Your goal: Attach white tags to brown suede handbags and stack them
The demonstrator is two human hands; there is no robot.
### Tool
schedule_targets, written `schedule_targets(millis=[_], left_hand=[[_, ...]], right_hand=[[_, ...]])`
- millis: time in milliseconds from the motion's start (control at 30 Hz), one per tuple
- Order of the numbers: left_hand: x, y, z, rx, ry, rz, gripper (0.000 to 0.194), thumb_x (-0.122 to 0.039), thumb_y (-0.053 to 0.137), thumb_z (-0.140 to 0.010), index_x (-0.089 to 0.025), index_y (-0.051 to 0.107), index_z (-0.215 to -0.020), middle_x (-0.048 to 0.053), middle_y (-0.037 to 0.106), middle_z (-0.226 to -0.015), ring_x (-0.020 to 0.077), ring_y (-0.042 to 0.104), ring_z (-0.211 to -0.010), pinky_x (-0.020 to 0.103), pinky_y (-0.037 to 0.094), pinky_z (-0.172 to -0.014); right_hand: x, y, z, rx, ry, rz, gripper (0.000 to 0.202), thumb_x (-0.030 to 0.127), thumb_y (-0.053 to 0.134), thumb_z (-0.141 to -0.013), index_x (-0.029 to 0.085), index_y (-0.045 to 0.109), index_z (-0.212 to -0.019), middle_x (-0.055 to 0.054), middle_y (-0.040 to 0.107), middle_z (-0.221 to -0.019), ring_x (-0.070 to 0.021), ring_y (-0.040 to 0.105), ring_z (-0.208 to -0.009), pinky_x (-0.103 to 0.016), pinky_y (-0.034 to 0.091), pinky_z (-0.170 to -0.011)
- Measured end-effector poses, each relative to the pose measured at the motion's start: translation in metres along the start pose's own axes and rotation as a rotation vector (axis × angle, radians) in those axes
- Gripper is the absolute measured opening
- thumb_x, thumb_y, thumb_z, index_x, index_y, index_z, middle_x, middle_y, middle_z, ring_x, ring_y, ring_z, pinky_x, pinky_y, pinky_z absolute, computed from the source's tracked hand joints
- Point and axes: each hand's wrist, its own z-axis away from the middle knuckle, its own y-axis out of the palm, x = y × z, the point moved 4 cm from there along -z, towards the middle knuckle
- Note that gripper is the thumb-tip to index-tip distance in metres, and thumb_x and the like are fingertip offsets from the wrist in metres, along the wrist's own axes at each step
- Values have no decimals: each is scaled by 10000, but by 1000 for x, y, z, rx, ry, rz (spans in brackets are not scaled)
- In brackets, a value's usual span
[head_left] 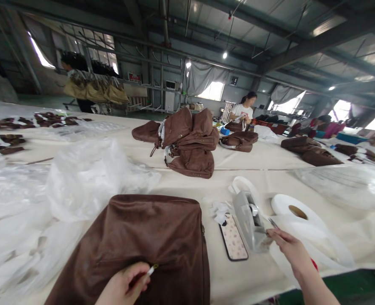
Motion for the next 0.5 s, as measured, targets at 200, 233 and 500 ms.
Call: schedule_targets(millis=[200, 233, 500], left_hand=[[6, 4, 0, -15, -27, 63, 323, -496, 550, -733, -204, 657, -819, 2, 640, -711, 149, 601, -645, 205, 478, -610], [7, 4, -1, -23, -27, 79, 331, -500, 564, -728, -201, 659, -834, 4, 639, -714, 149, 599, -641, 208, 477, -607], [-5, 5, 7, -89, 112, 5, 149, -264, 504, -800, -180, 621, -765, -3, 610, -670, 135, 573, -635, 207, 446, -604]], right_hand=[[-4, 0, 25, -125, 0, -277, 370, 519, 735, -568, 199, 733, -754, -84, 739, -948, -299, 628, -1008, -380, 461, -923], [-7, -2, 32, -161, 2, -257, 383, 532, 734, -576, 198, 728, -763, -80, 738, -927, -298, 636, -978, -380, 473, -897], [-36, -2, 48, 27, 196, -233, 377, 529, 695, -597, 178, 685, -735, -79, 703, -657, -248, 642, -605, -369, 537, -576]])
